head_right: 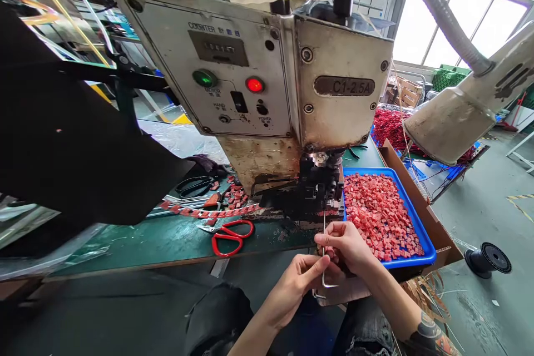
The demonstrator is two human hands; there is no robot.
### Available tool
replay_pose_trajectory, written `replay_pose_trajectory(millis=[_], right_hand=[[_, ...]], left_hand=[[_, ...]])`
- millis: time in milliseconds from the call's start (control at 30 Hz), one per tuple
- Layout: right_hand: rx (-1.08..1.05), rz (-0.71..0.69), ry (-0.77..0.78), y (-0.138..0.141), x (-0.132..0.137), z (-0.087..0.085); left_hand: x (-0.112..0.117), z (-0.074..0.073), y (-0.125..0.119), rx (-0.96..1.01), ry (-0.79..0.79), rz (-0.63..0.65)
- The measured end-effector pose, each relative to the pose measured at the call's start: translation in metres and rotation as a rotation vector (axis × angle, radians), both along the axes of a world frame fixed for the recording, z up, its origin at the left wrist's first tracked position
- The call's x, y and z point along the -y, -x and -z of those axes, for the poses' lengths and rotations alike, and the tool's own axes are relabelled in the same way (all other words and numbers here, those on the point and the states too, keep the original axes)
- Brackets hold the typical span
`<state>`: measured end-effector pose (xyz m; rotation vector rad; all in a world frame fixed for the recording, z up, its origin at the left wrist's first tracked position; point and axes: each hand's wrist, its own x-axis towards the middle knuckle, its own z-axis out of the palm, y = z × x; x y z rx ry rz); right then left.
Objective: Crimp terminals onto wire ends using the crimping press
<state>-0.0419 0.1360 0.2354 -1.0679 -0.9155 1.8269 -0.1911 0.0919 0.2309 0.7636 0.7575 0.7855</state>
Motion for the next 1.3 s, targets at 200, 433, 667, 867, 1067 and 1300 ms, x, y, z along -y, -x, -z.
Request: replay_pose_trajectory(millis=[200, 433, 667, 867, 1067, 1300], right_hand=[[-0.025, -0.102, 0.052, -0.011, 0.002, -0.004], [0.026, -0.004, -0.025, -0.008, 0.001, -0.003], [-0.014, -0.097, 0.025, -0.005, -0.002, -0.004], [0.027, 0.021, -0.039, 0.001, -0.003, 0.000], [-0.050, -0.107, 0.024, -0.005, -0.005, -0.002], [-0.045, -0.049, -0.007, -0.001, -0.007, 0.004]], left_hand=[[-0.005, -0.001, -0.004, 0.161, 0.129, 0.100], [-0.006, 0.003, -0.006, 0.112, 0.096, 0.150], [-0.008, 0.007, -0.004, 0.175, 0.137, 0.229], [-0.006, -0.001, 0.000, 0.036, 0.040, 0.174], [-0.011, 0.000, 0.001, 0.123, 0.097, 0.281], [-0.009, 0.002, 0.000, -0.046, 0.012, 0.214]])
